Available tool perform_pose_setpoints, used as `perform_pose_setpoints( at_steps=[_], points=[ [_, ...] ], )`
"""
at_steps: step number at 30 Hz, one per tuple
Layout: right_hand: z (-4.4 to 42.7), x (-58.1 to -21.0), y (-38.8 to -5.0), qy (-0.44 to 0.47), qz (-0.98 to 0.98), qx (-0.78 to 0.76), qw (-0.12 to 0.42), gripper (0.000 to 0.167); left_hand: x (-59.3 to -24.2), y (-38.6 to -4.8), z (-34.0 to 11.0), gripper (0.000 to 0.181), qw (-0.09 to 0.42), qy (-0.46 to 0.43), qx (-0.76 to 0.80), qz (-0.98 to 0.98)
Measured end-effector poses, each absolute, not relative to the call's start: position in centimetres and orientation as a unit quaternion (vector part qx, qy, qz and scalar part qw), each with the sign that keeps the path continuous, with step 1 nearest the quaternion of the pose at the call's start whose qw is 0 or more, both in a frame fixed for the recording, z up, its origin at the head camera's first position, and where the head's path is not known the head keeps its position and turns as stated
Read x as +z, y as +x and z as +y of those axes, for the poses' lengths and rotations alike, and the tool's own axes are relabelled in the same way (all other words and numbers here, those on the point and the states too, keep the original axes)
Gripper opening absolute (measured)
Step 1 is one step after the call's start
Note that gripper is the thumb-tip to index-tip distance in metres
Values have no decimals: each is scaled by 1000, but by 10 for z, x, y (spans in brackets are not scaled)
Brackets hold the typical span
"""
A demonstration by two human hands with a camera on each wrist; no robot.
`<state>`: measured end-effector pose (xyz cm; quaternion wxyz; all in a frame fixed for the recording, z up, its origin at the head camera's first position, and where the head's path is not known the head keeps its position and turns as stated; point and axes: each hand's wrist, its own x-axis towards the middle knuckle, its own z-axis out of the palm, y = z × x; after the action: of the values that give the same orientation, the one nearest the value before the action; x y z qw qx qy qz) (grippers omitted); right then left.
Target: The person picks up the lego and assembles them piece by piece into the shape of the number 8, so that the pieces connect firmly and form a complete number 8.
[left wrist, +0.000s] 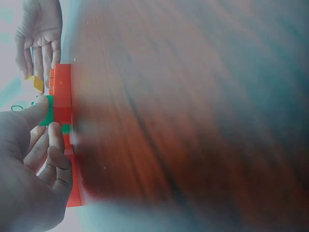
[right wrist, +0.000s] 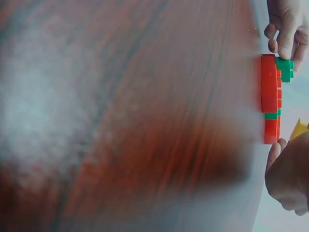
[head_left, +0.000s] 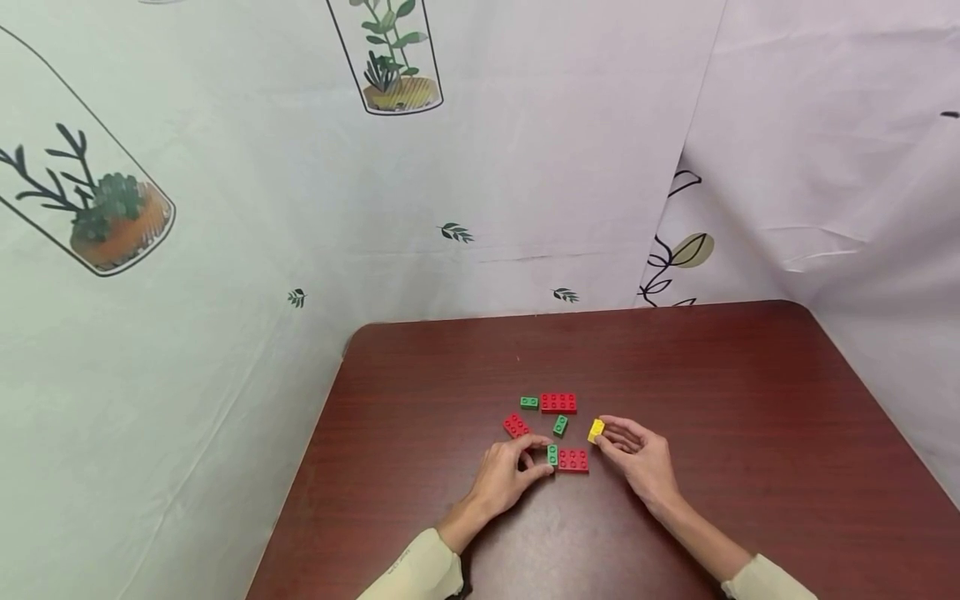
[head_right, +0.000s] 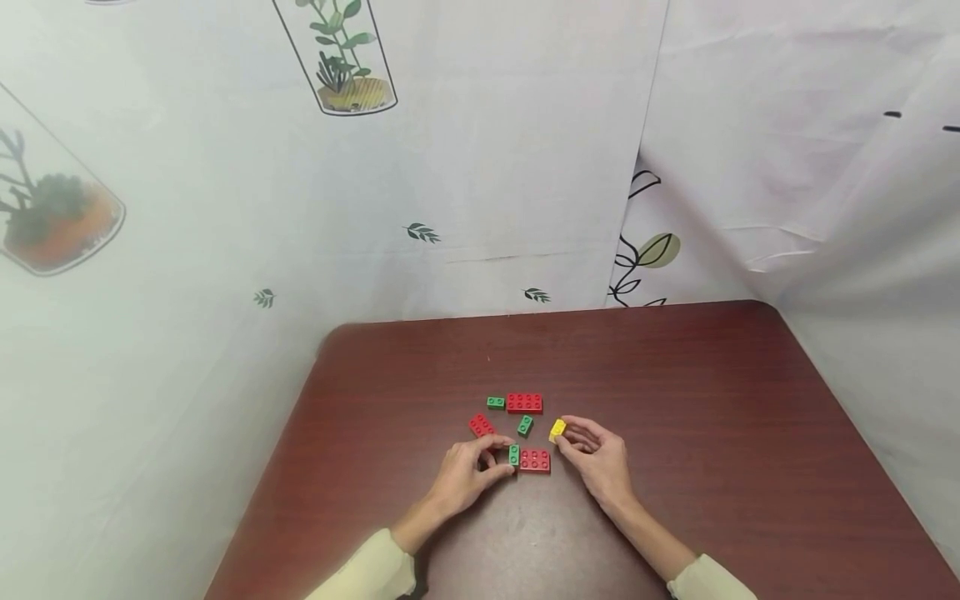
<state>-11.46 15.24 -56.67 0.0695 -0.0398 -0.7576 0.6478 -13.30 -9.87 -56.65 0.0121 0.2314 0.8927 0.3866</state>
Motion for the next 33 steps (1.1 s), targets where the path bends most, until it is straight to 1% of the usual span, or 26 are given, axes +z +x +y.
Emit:
perform_pose_setpoints(
  at_steps=[16, 21, 33],
  points=[
    [154, -572, -107, 49, -773, 632, 31, 35, -567, -133, -99, 32, 12, 230, 388, 892],
    [154, -575, -107, 76, -764, 640, 30, 34, -567, -133, -99, 32, 14, 230, 386, 893],
    [154, -580, -109, 106, -763, 637, 28, 34, -568, -133, -99, 32, 16, 230, 387, 893]
  ],
)
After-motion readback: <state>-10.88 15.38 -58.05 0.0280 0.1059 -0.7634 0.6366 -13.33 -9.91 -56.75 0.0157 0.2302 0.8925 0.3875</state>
